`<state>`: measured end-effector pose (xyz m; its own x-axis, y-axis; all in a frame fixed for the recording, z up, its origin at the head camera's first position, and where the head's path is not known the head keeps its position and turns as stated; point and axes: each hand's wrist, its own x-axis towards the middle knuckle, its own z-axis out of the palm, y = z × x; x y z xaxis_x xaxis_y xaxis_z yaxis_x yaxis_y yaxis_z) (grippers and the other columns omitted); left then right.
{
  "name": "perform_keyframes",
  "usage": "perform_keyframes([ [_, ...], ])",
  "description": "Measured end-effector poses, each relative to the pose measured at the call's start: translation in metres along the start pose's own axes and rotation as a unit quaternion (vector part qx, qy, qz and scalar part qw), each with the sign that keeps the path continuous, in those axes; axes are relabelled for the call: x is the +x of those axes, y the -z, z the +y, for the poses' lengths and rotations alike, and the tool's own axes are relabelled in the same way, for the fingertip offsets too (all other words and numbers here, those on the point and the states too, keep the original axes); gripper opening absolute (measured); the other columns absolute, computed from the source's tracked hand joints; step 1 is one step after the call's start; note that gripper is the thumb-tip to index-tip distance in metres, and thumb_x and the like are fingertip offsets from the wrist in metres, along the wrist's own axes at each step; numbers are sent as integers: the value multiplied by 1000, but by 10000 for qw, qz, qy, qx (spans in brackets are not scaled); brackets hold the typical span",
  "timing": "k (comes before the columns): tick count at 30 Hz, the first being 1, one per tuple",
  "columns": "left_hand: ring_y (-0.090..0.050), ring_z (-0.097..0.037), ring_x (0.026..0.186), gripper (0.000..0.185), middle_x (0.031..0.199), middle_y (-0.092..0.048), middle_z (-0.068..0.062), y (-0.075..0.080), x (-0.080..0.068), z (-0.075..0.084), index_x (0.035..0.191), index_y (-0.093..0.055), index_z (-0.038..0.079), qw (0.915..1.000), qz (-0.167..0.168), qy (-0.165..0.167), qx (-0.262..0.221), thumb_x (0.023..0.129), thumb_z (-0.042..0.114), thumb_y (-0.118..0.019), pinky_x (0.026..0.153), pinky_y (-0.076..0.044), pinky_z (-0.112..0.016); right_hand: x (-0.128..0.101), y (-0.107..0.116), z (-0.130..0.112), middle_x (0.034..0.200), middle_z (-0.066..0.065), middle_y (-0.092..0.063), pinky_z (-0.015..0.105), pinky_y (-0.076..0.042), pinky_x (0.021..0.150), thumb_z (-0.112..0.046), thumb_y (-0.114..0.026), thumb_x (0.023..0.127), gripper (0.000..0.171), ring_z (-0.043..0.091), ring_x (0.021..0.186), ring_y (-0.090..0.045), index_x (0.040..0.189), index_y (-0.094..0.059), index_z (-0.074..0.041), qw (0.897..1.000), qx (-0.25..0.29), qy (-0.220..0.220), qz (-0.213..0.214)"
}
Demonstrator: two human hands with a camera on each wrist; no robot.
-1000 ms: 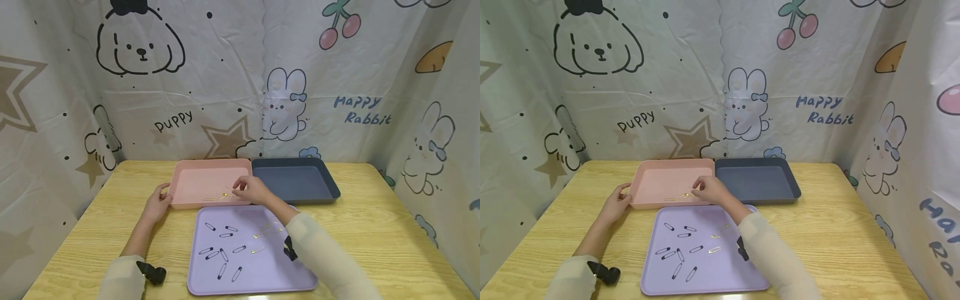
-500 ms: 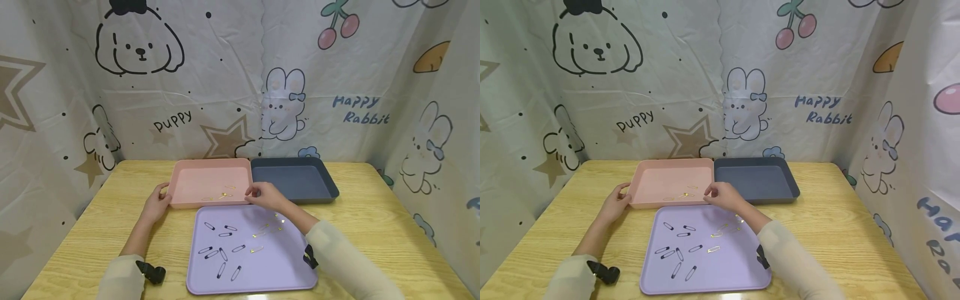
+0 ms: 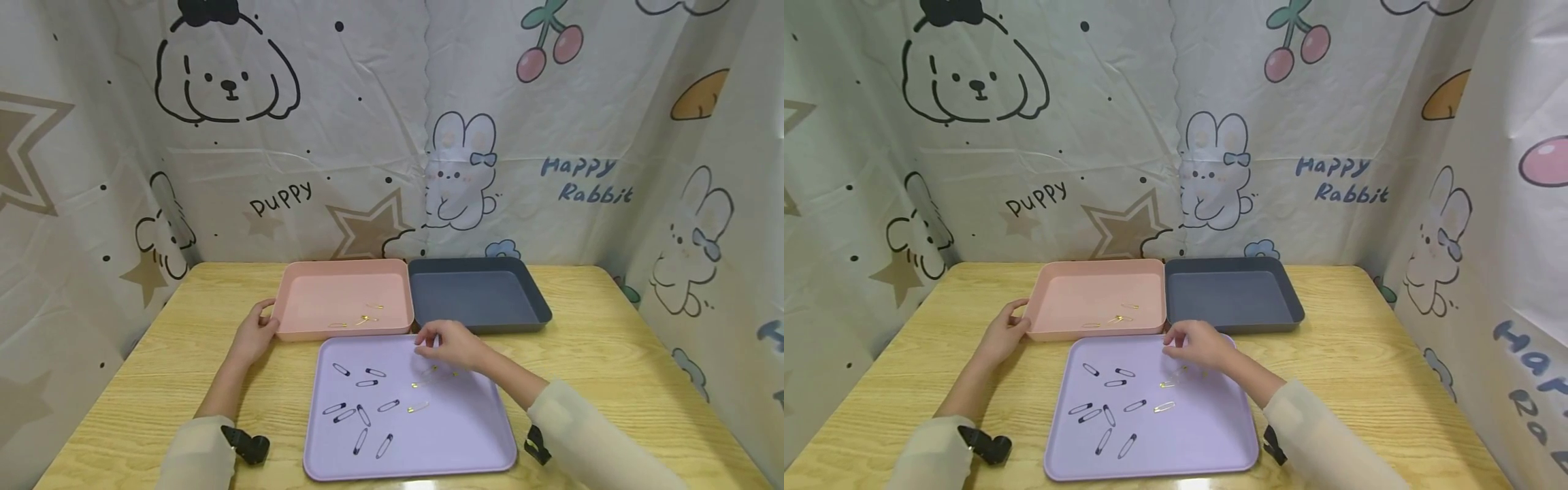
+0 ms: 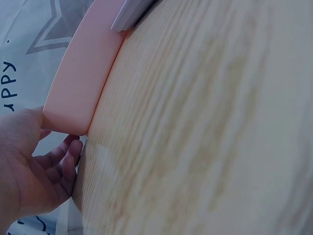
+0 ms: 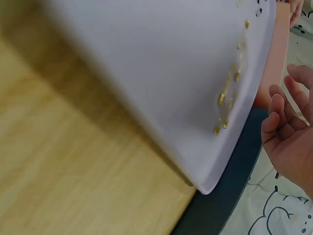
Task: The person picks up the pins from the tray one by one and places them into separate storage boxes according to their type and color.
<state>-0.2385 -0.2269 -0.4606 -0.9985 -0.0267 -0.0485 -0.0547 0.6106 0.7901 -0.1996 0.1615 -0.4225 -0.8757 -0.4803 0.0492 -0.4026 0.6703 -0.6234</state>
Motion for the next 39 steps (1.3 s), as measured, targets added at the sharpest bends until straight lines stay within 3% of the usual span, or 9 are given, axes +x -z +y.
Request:
perform_keyframes([
  [19,-51,-24,94,51,112,-53,-22,1,-1,2,145,-29,8,10000,22,-8,72,97,19,-40,71,-42,-25,-49,-23,8,66,-11,-54,17,-39,60,-16,-71,79,5,-3,63,-44,82,-67,-15,9963,113,539,-658],
  [39,-51,-23,93,51,114,-54,-22,2,-3,5,145,-30,7,10000,39,50,9,96,17,-41,69,-42,-24,-51,-34,-3,65,-15,-47,15,-36,58,-18,-70,78,6,-4,60,-39,77,-65,-21,9926,-736,634,-725],
])
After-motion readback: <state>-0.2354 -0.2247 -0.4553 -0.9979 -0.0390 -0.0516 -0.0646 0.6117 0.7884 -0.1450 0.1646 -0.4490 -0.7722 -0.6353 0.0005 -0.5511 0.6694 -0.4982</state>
